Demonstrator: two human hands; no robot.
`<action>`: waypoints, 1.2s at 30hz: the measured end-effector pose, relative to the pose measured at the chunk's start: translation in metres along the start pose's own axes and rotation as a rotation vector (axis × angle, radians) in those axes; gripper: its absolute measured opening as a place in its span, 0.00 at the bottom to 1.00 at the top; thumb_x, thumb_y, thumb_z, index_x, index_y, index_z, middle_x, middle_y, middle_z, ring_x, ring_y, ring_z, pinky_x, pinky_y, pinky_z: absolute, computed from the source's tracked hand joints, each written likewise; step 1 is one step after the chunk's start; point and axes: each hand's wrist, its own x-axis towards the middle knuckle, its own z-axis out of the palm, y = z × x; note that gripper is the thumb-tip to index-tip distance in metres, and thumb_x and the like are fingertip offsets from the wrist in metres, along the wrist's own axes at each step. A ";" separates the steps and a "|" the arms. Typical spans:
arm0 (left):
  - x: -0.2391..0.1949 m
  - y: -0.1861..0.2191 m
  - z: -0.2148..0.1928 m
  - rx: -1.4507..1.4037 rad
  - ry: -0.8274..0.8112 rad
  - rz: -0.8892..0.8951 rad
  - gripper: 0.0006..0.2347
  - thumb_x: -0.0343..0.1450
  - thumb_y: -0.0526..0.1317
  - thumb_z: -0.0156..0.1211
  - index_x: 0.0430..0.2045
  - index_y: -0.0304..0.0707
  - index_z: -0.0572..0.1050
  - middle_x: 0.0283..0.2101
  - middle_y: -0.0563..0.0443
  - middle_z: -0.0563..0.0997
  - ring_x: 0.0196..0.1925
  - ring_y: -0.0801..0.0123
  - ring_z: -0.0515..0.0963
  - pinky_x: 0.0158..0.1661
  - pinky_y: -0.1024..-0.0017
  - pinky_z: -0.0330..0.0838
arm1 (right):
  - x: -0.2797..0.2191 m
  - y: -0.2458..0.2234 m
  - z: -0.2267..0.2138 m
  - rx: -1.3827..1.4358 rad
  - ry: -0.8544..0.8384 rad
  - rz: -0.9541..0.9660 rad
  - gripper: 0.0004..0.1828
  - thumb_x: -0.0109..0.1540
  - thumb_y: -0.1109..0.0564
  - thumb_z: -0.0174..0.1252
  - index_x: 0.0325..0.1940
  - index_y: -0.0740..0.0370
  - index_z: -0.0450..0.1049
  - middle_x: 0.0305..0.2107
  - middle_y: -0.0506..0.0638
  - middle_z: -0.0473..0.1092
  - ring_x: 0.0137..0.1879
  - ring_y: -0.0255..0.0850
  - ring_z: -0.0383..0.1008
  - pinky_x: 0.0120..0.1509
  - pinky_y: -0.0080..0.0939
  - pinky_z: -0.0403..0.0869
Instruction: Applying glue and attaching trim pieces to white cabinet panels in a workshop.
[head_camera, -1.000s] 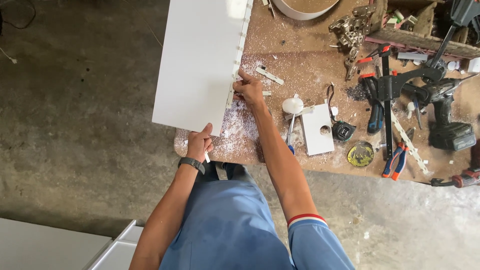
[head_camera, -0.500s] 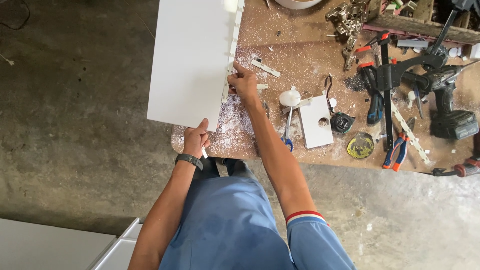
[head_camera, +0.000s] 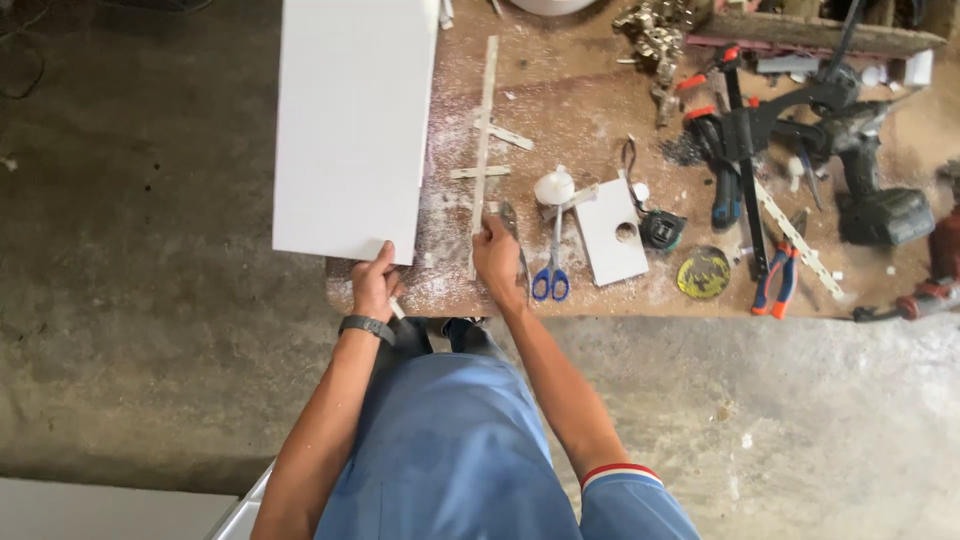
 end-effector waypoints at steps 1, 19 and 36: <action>0.005 -0.005 -0.013 0.005 -0.024 -0.013 0.13 0.70 0.45 0.68 0.23 0.37 0.73 0.20 0.60 0.66 0.13 0.78 0.57 0.15 0.74 0.55 | -0.009 0.001 -0.002 -0.011 0.023 0.010 0.21 0.58 0.63 0.61 0.57 0.62 0.77 0.28 0.58 0.75 0.31 0.47 0.75 0.39 0.47 0.74; -0.007 -0.002 -0.018 0.042 -0.134 -0.020 0.11 0.78 0.49 0.56 0.42 0.41 0.74 0.46 0.43 0.83 0.14 0.79 0.55 0.21 0.77 0.55 | -0.025 0.075 -0.197 0.695 0.601 0.326 0.17 0.61 0.70 0.55 0.52 0.58 0.76 0.34 0.43 0.70 0.38 0.32 0.73 0.41 0.32 0.83; 0.011 -0.005 -0.044 -0.039 0.062 -0.023 0.14 0.74 0.48 0.63 0.27 0.40 0.69 0.27 0.55 0.71 0.14 0.78 0.57 0.18 0.74 0.56 | 0.090 0.225 -0.408 -0.813 0.206 0.570 0.29 0.63 0.48 0.57 0.66 0.60 0.69 0.70 0.59 0.59 0.77 0.62 0.51 0.75 0.84 0.43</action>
